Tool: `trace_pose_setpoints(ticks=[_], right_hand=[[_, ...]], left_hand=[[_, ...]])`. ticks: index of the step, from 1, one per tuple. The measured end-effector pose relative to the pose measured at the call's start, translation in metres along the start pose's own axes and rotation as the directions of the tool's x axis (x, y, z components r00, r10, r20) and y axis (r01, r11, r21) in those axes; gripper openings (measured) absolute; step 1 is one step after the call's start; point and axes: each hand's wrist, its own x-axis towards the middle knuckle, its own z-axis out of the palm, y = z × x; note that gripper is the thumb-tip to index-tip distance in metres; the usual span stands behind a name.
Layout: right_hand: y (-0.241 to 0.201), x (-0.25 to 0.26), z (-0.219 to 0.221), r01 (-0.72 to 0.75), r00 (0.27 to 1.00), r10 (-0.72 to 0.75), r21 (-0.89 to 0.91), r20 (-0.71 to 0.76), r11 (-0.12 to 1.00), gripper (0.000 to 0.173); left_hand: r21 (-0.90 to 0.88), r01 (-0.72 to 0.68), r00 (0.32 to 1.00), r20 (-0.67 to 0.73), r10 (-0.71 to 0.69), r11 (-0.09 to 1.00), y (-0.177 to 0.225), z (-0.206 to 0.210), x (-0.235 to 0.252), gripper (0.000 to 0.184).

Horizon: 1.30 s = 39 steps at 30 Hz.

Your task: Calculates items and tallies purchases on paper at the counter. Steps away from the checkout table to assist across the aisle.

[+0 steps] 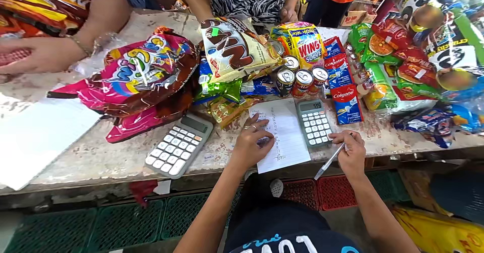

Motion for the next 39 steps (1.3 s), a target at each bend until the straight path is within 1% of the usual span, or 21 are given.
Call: trace_pose_setpoints(ticks=[3, 6, 10, 15, 18, 20, 22, 24, 27, 30, 33, 35, 37, 39], right_hand=[[-0.006, 0.0, -0.004, -0.02, 1.0, 0.021, 0.086, -0.006, 0.996, 0.024], [-0.015, 0.002, -0.002, -0.006, 1.0, 0.007, 0.101, -0.007, 0.995, 0.024], [-0.026, 0.003, 0.005, 0.038, 0.999, -0.039, 0.045, 0.012, 0.998, 0.026], [-0.037, 0.005, 0.009, 0.091, 0.996, -0.092, -0.035, -0.015, 0.995, 0.025], [-0.032, 0.005, 0.017, 0.072, 0.997, -0.07, -0.121, 0.021, 0.99, 0.025], [-0.037, 0.008, 0.017, 0.07, 0.997, -0.066, -0.12, 0.036, 0.99, 0.025], [-0.05, 0.008, 0.018, 0.102, 0.994, -0.098, -0.084, 0.045, 0.991, 0.026], [-0.055, 0.005, 0.026, 0.133, 0.989, -0.127, -0.093, 0.07, 0.987, 0.026], [-0.05, 0.003, 0.029, 0.13, 0.988, -0.119, -0.117, 0.094, 0.985, 0.027], [-0.039, 0.004, 0.011, 0.129, 0.991, -0.127, -0.068, 0.033, 0.989, 0.027], [-0.019, 0.001, -0.005, 0.071, 0.997, -0.074, -0.112, -0.019, 0.991, 0.027], [-0.004, -0.006, -0.003, 0.03, 1.0, -0.031, -0.153, -0.004, 0.988, 0.027], [-0.005, -0.005, -0.004, 0.021, 1.0, -0.021, -0.155, 0.004, 0.988, 0.027], [-0.017, -0.002, -0.005, 0.027, 1.0, -0.027, -0.122, -0.003, 0.992, 0.027]], left_hand=[[-0.01, 0.015, 1.0, 0.026, -0.015, 1.0, -0.001, -0.002, -0.001, 0.02], [-0.029, 0.025, 0.999, 0.039, -0.024, 0.999, -0.002, -0.003, -0.001, 0.022], [-0.037, 0.034, 0.999, 0.043, -0.032, 0.999, -0.002, -0.003, -0.001, 0.022], [-0.023, 0.038, 0.998, 0.046, -0.037, 0.999, -0.001, -0.003, -0.001, 0.023], [-0.024, 0.035, 0.998, 0.046, -0.033, 0.999, -0.001, -0.003, -0.002, 0.023], [-0.036, 0.03, 0.999, 0.046, -0.029, 0.999, 0.0, -0.004, -0.001, 0.023], [-0.041, 0.021, 0.999, 0.038, -0.02, 0.999, 0.0, -0.004, -0.001, 0.024], [-0.037, 0.018, 0.999, 0.039, -0.016, 0.999, 0.0, -0.004, -0.001, 0.024], [-0.038, 0.02, 0.999, 0.037, -0.018, 0.999, 0.0, -0.004, -0.001, 0.023], [-0.03, 0.018, 0.999, 0.031, -0.017, 0.999, 0.0, -0.003, -0.002, 0.024], [-0.034, 0.014, 0.999, 0.036, -0.013, 0.999, -0.001, -0.003, -0.001, 0.024], [-0.034, 0.02, 0.999, 0.041, -0.019, 0.999, -0.001, -0.004, -0.002, 0.024], [-0.031, 0.023, 0.999, 0.039, -0.022, 0.999, -0.001, -0.003, -0.001, 0.023], [-0.034, 0.023, 0.999, 0.045, -0.022, 0.999, -0.002, -0.003, -0.002, 0.023]])
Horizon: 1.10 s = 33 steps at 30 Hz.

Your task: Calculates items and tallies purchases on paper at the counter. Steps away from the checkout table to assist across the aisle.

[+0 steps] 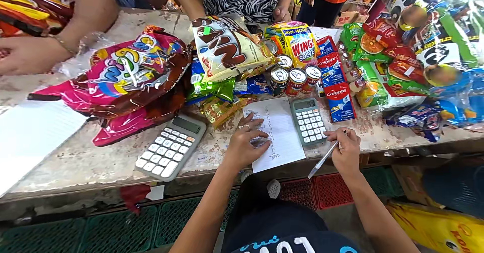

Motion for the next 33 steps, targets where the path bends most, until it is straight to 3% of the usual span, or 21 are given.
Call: trace_pose_setpoints(ticks=[6, 14, 18, 25, 29, 33], right_hand=[[-0.027, 0.009, 0.009, 0.07, 0.997, -0.069, 0.016, -0.023, 0.997, 0.025], [-0.034, 0.009, 0.022, 0.064, 0.996, -0.062, -0.04, 0.069, 0.997, 0.025], [-0.029, 0.009, 0.018, 0.044, 0.996, -0.042, -0.021, 0.081, 0.999, 0.025], [-0.003, 0.002, -0.009, -0.007, 0.998, 0.007, 0.006, -0.055, 1.0, 0.026], [0.012, -0.006, 0.002, -0.032, 0.999, 0.032, -0.062, 0.01, 0.998, 0.027], [0.002, -0.001, -0.002, -0.044, 0.999, 0.044, -0.02, 0.015, 0.999, 0.028]], left_hand=[[-0.007, 0.005, 1.0, 0.006, -0.005, 1.0, 0.002, -0.001, 0.002, 0.022], [-0.021, -0.02, 1.0, -0.013, 0.02, 1.0, -0.002, 0.001, 0.0, 0.022], [-0.021, -0.017, 1.0, -0.011, 0.017, 1.0, -0.001, 0.0, 0.001, 0.022], [-0.02, -0.006, 1.0, -0.002, 0.006, 1.0, 0.0, 0.0, 0.001, 0.022], [-0.018, 0.003, 1.0, 0.011, -0.003, 1.0, 0.001, -0.002, 0.001, 0.021], [-0.027, 0.0, 1.0, 0.005, 0.0, 1.0, 0.002, -0.002, 0.001, 0.021]])
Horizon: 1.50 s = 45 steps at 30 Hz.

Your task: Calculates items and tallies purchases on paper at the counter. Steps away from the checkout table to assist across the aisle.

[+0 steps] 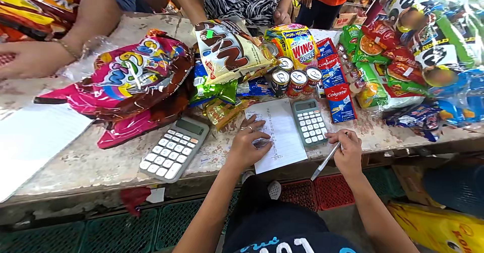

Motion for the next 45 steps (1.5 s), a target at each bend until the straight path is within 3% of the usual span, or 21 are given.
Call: trace_pose_setpoints(ticks=[8, 14, 19, 24, 30, 34, 39, 45], right_hand=[[-0.042, 0.01, 0.006, 0.102, 0.995, -0.102, 0.103, -0.003, 0.989, 0.028], [-0.043, 0.009, 0.032, 0.138, 0.987, -0.135, -0.022, 0.082, 0.99, 0.027], [-0.07, 0.02, 0.033, 0.185, 0.98, -0.184, -0.014, 0.072, 0.983, 0.026], [-0.061, 0.025, 0.041, 0.161, 0.975, -0.156, -0.02, 0.156, 0.987, 0.026], [-0.015, 0.009, -0.003, 0.101, 0.995, -0.1, 0.062, -0.013, 0.993, 0.027], [0.006, -0.008, 0.002, 0.018, 0.999, -0.017, -0.029, 0.037, 0.999, 0.028], [-0.013, -0.003, -0.005, 0.008, 1.0, -0.008, 0.076, 0.003, 0.997, 0.027], [-0.039, 0.005, 0.003, 0.061, 0.997, -0.064, 0.07, 0.035, 0.996, 0.028]], left_hand=[[0.006, -0.002, 1.0, 0.002, 0.002, 1.0, 0.001, 0.0, 0.001, 0.022], [-0.008, -0.004, 1.0, 0.001, 0.004, 1.0, 0.002, 0.0, 0.001, 0.021], [0.016, -0.008, 1.0, 0.005, 0.008, 1.0, 0.001, 0.0, 0.001, 0.022], [0.006, 0.0, 1.0, 0.0, 0.0, 1.0, 0.0, 0.0, 0.001, 0.022], [0.025, -0.008, 1.0, -0.003, 0.008, 1.0, -0.003, 0.001, -0.001, 0.023], [0.015, -0.013, 1.0, 0.003, 0.013, 1.0, -0.003, 0.002, -0.001, 0.022], [0.0, 0.006, 1.0, 0.01, -0.006, 1.0, -0.002, 0.001, -0.001, 0.023], [0.006, 0.003, 1.0, 0.011, -0.003, 1.0, -0.001, 0.0, 0.0, 0.022]])
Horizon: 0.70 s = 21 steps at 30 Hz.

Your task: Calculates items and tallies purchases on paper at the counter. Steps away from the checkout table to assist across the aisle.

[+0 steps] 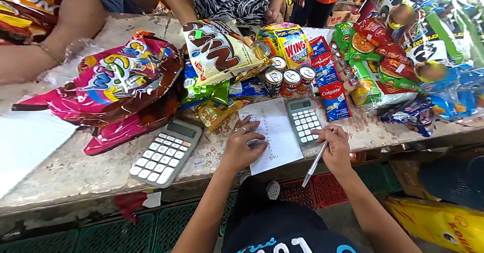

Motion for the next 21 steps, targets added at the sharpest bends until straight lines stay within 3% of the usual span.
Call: trace_pose_setpoints(ticks=[5, 10, 13, 16, 21], right_hand=[[0.005, 0.004, 0.016, 0.026, 0.997, -0.018, -0.117, 0.075, 0.993, 0.026], [-0.012, 0.015, 0.021, 0.089, 0.995, -0.092, -0.085, -0.039, 0.992, 0.024], [-0.002, 0.021, 0.032, 0.056, 0.998, -0.054, -0.144, 0.023, 0.988, 0.022], [0.003, 0.02, 0.023, 0.045, 0.998, -0.041, -0.101, 0.041, 0.994, 0.024], [0.021, -0.004, 0.005, 0.016, 0.999, -0.018, -0.054, -0.046, 0.998, 0.028]], left_hand=[[-0.007, 0.013, 1.0, 0.0, -0.013, 1.0, 0.003, -0.001, 0.0, 0.02], [0.003, -0.008, 1.0, -0.008, 0.008, 1.0, 0.0, 0.0, 0.0, 0.022], [0.004, 0.004, 1.0, -0.003, -0.004, 1.0, 0.002, -0.001, 0.0, 0.021], [0.002, 0.008, 1.0, -0.005, -0.008, 1.0, 0.002, -0.001, 0.0, 0.021], [-0.004, 0.01, 1.0, -0.009, -0.01, 1.0, 0.003, -0.001, 0.001, 0.022]])
